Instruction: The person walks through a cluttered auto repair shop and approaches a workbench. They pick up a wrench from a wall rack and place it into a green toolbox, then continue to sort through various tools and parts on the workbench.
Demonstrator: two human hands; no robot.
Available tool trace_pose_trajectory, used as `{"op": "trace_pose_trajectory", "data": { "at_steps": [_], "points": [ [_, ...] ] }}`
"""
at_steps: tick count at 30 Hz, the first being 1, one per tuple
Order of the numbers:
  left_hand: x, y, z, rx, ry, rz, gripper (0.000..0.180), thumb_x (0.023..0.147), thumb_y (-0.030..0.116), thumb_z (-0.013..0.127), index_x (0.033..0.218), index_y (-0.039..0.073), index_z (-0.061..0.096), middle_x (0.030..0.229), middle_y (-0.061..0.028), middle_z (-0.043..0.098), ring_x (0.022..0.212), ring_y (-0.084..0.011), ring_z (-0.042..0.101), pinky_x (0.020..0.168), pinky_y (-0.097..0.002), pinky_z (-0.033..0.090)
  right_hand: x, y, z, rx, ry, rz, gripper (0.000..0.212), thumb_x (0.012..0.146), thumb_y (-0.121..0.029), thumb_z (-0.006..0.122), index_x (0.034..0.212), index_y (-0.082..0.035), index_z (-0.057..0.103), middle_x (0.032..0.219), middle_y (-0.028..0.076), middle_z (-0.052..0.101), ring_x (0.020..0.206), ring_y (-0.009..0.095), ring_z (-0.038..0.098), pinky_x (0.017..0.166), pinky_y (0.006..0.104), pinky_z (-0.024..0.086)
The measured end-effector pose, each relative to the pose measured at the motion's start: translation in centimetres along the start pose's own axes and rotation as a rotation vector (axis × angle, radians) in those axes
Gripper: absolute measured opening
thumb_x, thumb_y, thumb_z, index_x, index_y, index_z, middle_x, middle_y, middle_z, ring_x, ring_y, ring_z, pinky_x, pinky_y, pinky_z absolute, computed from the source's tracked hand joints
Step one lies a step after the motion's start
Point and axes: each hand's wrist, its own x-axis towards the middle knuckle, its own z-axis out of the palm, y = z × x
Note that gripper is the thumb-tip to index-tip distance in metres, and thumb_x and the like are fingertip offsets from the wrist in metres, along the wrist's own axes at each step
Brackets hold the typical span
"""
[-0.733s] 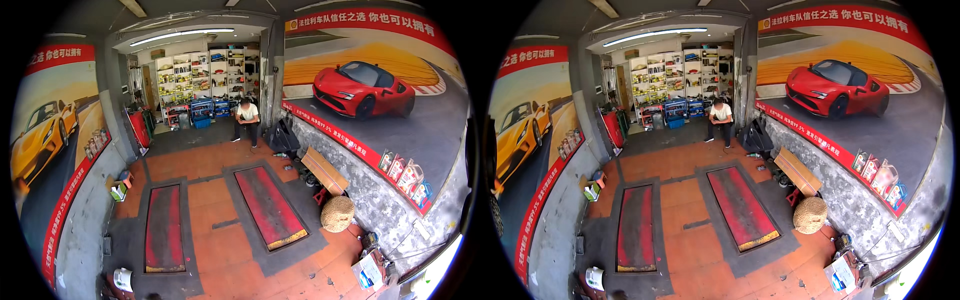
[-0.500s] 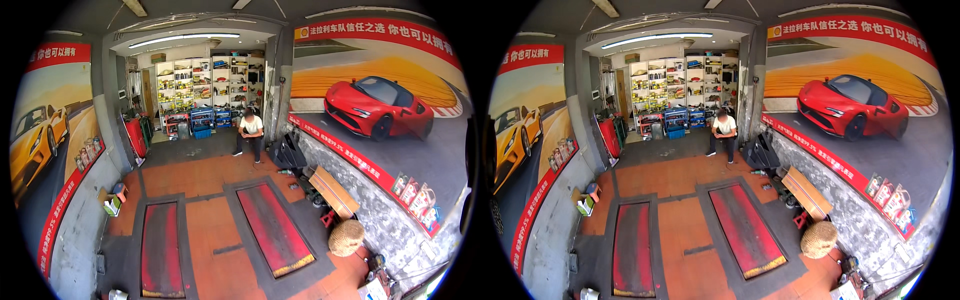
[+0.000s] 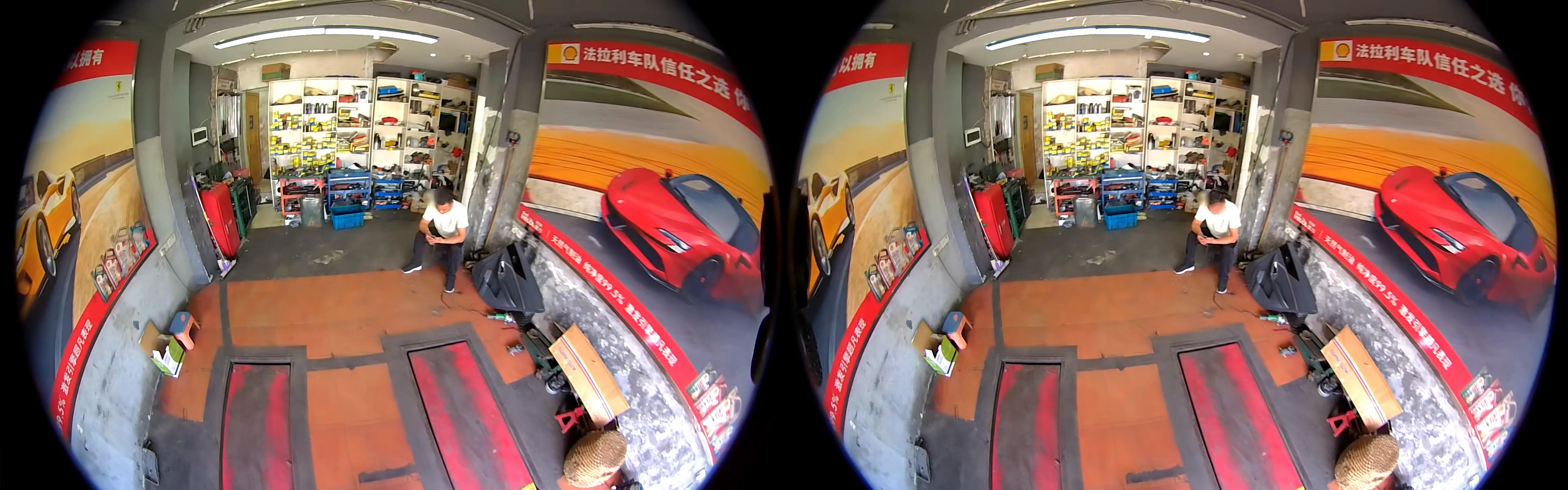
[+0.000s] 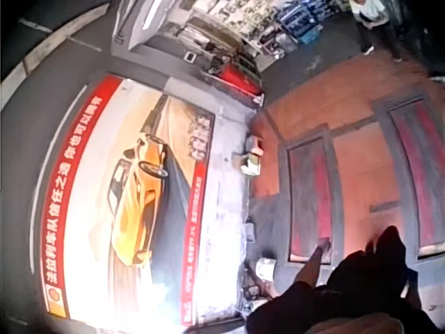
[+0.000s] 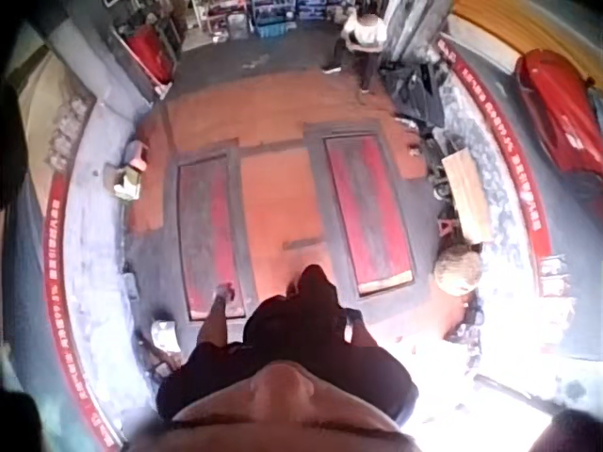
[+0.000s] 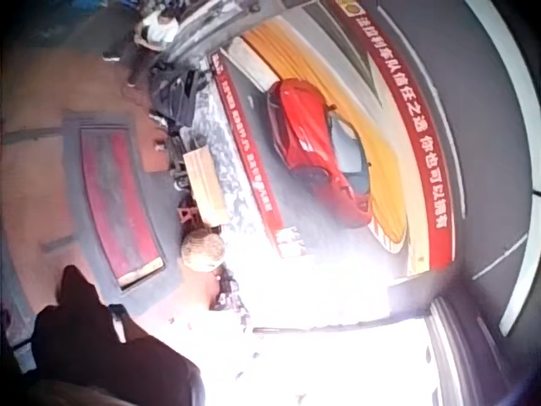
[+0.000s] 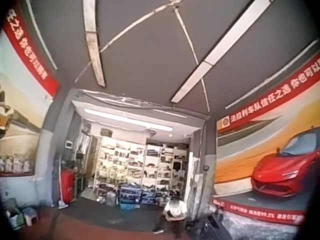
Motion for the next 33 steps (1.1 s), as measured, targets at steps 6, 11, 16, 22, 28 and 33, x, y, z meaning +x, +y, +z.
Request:
{"op": "trace_pose_trajectory", "data": {
  "at_steps": [6, 11, 16, 22, 28, 33],
  "points": [
    [20.4, 29.8, 18.9, -0.103, -0.065, 0.279, 0.027, 0.095, 0.021, 0.076, 0.112, 0.001, 0.073, 0.086, -0.0150, 0.076, 0.065, -0.0233, 0.069, 0.059, -0.0383, 0.057, 14.3, -29.5, 2.8, -0.016, 0.009, 0.111, 0.031, 0.099, -0.039, 0.065, 0.087, -0.013, 0.077, 0.075, 0.008, 0.074, 0.059, 0.022, 0.068, 0.056, 0.0431, 0.059],
    [33.4, 44.8, 28.1, 0.015, -0.239, 0.254, 0.023, 0.101, 0.027, 0.069, 0.113, 0.009, 0.077, 0.080, -0.0035, 0.071, 0.067, -0.0178, 0.067, 0.059, -0.0330, 0.054, 28.8, -55.0, 6.3, 0.004, -0.060, 0.175, 0.031, 0.099, -0.039, 0.065, 0.089, -0.012, 0.077, 0.077, 0.008, 0.075, 0.061, 0.023, 0.069, 0.057, 0.0427, 0.059],
    [37.7, 50.7, 28.4, 0.271, -0.192, 0.003, 0.033, 0.099, 0.028, 0.069, 0.122, 0.006, 0.075, 0.088, -0.0097, 0.076, 0.069, -0.0235, 0.069, 0.064, -0.0414, 0.058, 39.1, -84.8, 9.4, -0.132, -0.049, -0.052, 0.028, 0.102, -0.033, 0.061, 0.099, -0.011, 0.079, 0.085, 0.009, 0.079, 0.065, 0.022, 0.071, 0.062, 0.0425, 0.061],
    [52.6, 73.6, 37.6, 0.249, -0.127, -0.175, 0.033, 0.097, 0.032, 0.072, 0.116, 0.005, 0.076, 0.084, -0.0104, 0.075, 0.070, -0.0232, 0.069, 0.066, -0.0416, 0.058, 57.6, -122.0, 9.4, -0.606, 0.150, -1.098, 0.021, 0.097, -0.030, 0.069, 0.109, -0.018, 0.081, 0.098, 0.012, 0.078, 0.088, 0.029, 0.074, 0.077, 0.0480, 0.060],
    [67.7, 102.1, 43.4, 0.431, -0.110, -0.023, 0.034, 0.095, 0.035, 0.075, 0.110, 0.005, 0.077, 0.080, -0.0111, 0.074, 0.070, -0.0228, 0.068, 0.068, -0.0418, 0.057, 51.2, -163.0, 15.6, -0.907, -0.493, -0.711, 0.052, 0.086, -0.061, 0.083, 0.096, -0.010, 0.081, 0.083, 0.012, 0.074, 0.075, 0.023, 0.070, 0.075, 0.0407, 0.057],
    [67.8, 131.0, 52.1, 0.915, -0.488, 0.282, 0.036, 0.093, 0.039, 0.077, 0.105, 0.005, 0.078, 0.076, -0.0117, 0.073, 0.070, -0.0226, 0.067, 0.070, -0.0420, 0.057, 48.6, -182.7, 18.1, -0.826, -0.735, -0.857, 0.053, 0.087, -0.064, 0.079, 0.094, -0.011, 0.080, 0.081, 0.014, 0.077, 0.074, 0.031, 0.074, 0.070, 0.0432, 0.058]
  ]
}}
